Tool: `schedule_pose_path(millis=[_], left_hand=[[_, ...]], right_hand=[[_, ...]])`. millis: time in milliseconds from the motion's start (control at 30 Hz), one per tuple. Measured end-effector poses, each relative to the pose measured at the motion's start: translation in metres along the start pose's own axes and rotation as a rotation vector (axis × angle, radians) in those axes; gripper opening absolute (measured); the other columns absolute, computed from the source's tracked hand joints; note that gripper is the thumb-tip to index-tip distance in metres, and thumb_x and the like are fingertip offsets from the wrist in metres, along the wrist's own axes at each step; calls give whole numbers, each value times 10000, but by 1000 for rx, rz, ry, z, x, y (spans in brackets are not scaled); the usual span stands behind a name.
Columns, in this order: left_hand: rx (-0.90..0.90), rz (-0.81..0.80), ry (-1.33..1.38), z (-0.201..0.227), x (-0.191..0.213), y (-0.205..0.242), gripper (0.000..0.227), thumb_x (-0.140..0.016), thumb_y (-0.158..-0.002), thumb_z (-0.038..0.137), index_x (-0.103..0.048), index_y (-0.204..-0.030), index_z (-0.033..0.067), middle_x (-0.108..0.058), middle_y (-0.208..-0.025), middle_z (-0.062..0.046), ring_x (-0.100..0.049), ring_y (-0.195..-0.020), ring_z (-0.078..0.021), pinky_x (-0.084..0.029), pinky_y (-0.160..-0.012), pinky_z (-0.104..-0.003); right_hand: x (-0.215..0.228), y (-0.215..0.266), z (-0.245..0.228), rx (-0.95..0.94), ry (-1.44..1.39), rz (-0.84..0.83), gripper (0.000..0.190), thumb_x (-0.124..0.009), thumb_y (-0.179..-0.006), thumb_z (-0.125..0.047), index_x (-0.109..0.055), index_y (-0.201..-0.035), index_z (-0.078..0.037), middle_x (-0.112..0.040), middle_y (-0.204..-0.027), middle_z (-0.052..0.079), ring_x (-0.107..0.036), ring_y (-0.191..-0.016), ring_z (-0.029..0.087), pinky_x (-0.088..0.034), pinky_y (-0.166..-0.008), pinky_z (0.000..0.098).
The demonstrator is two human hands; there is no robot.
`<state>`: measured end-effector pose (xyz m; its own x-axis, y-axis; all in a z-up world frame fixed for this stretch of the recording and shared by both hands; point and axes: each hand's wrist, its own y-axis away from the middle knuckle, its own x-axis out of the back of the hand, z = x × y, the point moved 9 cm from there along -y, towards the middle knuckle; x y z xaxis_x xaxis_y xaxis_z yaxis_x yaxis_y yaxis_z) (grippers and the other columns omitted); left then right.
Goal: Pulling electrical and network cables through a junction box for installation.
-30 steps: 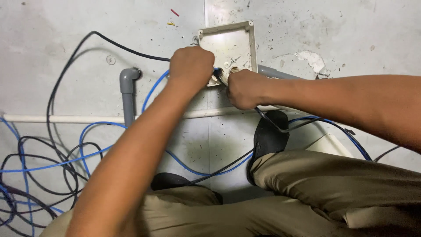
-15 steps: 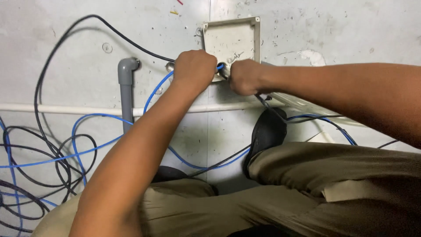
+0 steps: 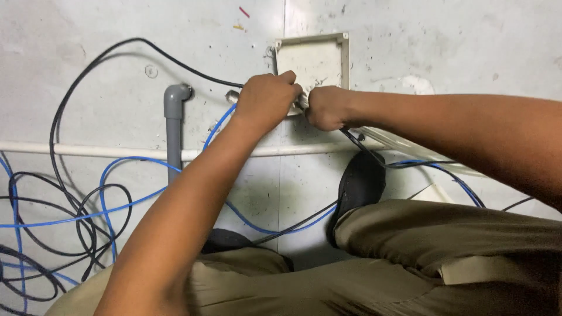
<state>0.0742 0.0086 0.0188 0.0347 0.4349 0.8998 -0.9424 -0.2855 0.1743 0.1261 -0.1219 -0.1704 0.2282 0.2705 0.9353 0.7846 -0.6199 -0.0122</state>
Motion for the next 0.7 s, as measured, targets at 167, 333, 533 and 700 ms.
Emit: schedule_pose_path(millis=[167,333,533,700], left_hand=[[-98,83,-75,13,-7,-9,218,-576,-1002,119,-758,-886,86,-717,-754,-96,-730,-672,-333,-567,-602,-446],[-82,89,-31,9,-18,-19,284,-580,-998,117,-727,-757,88,-690,-653,-90,-714,-600,-295,-558,-545,-401],[-53,8,25,3,-47,-14,231,-552,-1001,123,-711,-845,63,-702,-703,-117,-717,-605,-319,-551,-518,-433],[48,-24,274,-10,-14,0,205,-528,-1041,121,-626,-1131,-35,-721,-909,-255,-733,-744,-439,-576,-624,-550]], right_hand=[[61,-22,-24,-192,-25,-53,401,-660,-859,-220,-571,-468,-205,-537,-445,-28,-599,-457,230,-405,-427,342],[77,-31,-6,-630,-9,-377,423,-656,-927,-158,-608,-507,-164,-591,-472,-21,-618,-478,179,-446,-493,258],[-22,2,48,-1624,-566,-1016,290,-806,-755,-414,-776,-743,-126,-683,-594,-8,-701,-617,242,-545,-674,359],[-7,-10,40,-875,-326,-465,248,-747,-683,-265,-649,-462,-213,-584,-445,-37,-700,-524,237,-543,-510,334]])
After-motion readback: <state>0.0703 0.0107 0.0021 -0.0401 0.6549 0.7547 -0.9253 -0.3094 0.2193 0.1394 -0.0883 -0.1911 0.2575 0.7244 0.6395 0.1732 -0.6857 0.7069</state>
